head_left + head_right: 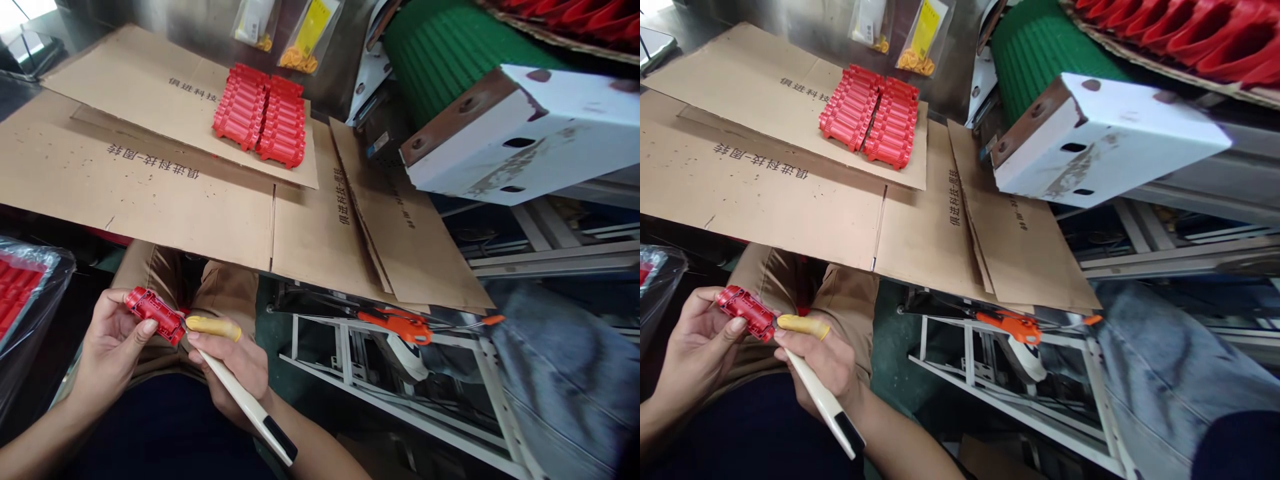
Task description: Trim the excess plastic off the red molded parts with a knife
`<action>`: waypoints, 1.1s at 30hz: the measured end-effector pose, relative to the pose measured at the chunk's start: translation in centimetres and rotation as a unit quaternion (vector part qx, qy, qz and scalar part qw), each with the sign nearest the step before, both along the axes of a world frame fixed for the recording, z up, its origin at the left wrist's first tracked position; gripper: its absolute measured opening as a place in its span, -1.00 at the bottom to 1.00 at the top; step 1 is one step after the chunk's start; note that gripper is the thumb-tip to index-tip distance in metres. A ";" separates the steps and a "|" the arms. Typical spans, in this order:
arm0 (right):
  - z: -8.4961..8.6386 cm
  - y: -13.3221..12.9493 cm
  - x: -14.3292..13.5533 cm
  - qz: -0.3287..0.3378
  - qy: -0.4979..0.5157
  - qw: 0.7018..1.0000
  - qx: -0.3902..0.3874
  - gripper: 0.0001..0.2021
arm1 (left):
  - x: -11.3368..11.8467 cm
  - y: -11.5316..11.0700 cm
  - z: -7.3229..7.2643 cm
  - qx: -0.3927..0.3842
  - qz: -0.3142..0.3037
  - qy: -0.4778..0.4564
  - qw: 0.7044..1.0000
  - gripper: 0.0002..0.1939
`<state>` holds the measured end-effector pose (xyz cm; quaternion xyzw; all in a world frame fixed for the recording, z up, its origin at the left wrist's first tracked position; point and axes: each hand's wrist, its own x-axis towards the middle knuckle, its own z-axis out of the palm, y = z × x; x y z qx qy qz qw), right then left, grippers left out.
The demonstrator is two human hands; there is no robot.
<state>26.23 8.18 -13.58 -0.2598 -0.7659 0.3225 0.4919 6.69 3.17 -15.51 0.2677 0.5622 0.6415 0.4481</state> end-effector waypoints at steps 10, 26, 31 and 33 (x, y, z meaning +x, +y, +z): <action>0.2 -0.1 0.0 0.005 0.007 1.000 -0.014 -0.77 | 0.1 -0.1 0.0 0.022 -0.009 -0.001 1.000 -0.69; 0.4 -1.3 -0.2 -0.012 0.014 0.999 -0.047 -0.76 | 1.1 0.6 1.8 0.037 0.032 -0.082 0.995 -0.69; 0.1 -0.5 0.1 0.009 0.011 0.998 -0.067 -0.85 | 0.8 0.2 0.8 0.050 0.030 -0.057 0.997 -0.68; 0.2 0.2 0.4 0.042 -0.006 0.999 -0.032 -0.85 | 0.8 0.2 0.8 0.046 0.028 -0.055 0.997 -0.66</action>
